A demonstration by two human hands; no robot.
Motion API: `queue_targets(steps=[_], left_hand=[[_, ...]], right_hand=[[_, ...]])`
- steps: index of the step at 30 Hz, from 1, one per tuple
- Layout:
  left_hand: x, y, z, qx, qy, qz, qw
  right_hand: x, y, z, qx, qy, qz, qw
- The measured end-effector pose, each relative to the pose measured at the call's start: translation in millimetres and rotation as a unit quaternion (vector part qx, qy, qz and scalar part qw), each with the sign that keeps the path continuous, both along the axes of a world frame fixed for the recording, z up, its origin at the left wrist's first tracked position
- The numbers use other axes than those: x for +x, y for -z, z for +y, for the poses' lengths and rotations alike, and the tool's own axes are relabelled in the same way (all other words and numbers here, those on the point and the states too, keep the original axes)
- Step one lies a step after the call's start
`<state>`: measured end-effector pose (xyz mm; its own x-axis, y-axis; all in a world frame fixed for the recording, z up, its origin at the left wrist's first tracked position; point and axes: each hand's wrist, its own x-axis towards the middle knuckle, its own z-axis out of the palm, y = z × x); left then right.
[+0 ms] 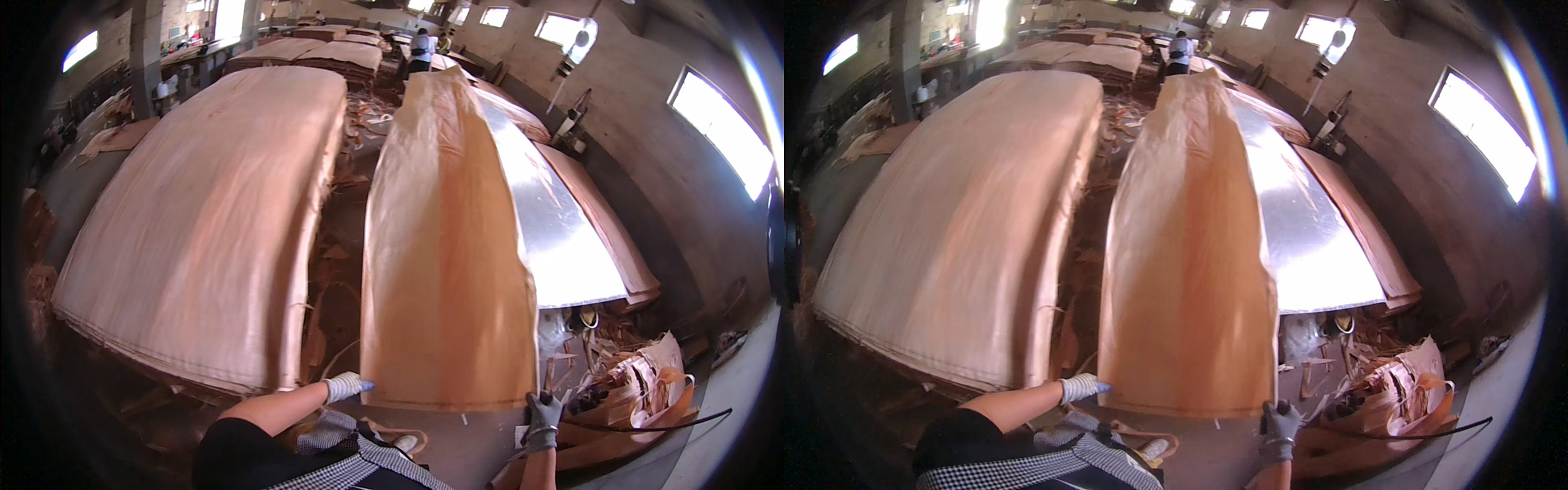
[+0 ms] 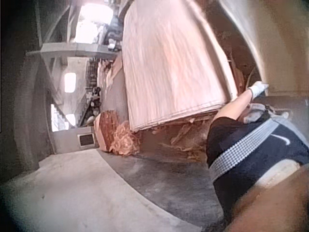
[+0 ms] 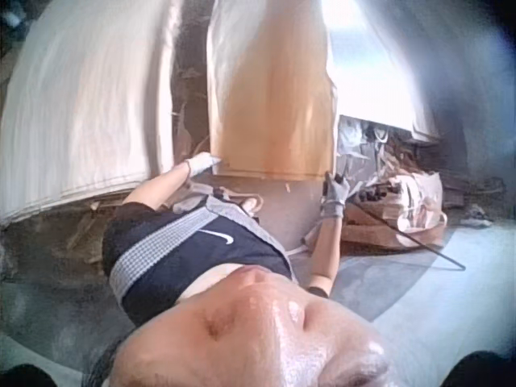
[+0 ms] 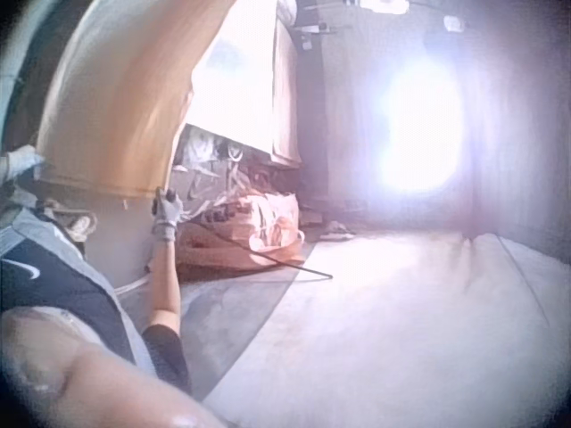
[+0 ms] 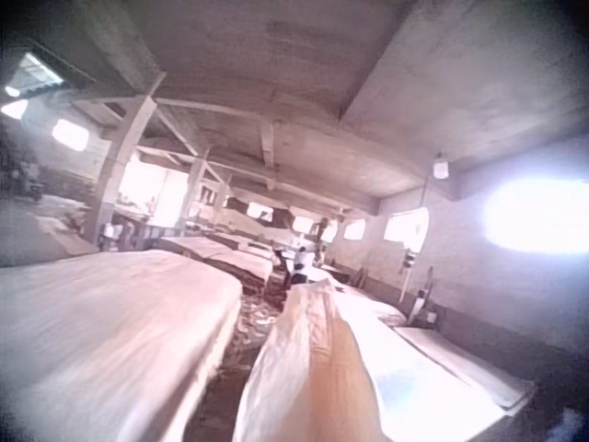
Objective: The person measures large sheets of wood veneer using a yellow measuring tape, then folds and stacks several sheets of veneer by hand in a large workshop.
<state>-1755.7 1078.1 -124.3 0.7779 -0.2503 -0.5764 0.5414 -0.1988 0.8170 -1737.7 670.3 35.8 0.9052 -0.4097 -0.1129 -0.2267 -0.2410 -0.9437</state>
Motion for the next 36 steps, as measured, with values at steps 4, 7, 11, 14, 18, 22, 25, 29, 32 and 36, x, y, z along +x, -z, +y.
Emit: queue_targets(steps=[4, 7, 11, 14, 18, 22, 25, 29, 32, 36], left_hand=[[39, 32, -62, -0.068, -0.13, 0.072, 0.987], [71, 19, -101, -0.132, -0.207, 0.105, 0.964], [121, 49, -130, -0.257, -0.319, 0.111, 0.906], [160, 50, -151, -0.256, -0.359, 0.115, 0.89], [204, 66, -181, -0.277, -0.333, 0.107, 0.895], [231, 64, -214, -0.308, -0.326, 0.166, 0.878], [261, 56, -232, -0.272, -0.372, 0.217, 0.861], [334, 56, -256, -0.305, -0.297, 0.141, 0.894], [355, 69, -259, -0.273, -0.299, 0.134, 0.904], [362, 58, -313, -0.193, -0.351, 0.137, 0.906]], right_hand=[[67, 3, -60, 0.066, -0.032, 0.022, 0.997], [119, 6, -100, 0.077, -0.045, 0.039, 0.995], [200, 33, -144, 0.124, -0.098, 0.025, 0.987], [249, 37, -158, 0.136, -0.116, 0.046, 0.983], [317, 77, -215, 0.07, -0.105, 0.004, 0.992], [353, 98, -264, 0.094, -0.105, 0.033, 0.989], [373, 71, -257, 0.126, -0.108, 0.107, 0.98], [450, 69, -280, 0.14, -0.124, 0.118, 0.975], [475, 28, -249, 0.124, -0.127, 0.109, 0.978], [448, 125, -370, -0.372, -0.264, -0.125, 0.881]])
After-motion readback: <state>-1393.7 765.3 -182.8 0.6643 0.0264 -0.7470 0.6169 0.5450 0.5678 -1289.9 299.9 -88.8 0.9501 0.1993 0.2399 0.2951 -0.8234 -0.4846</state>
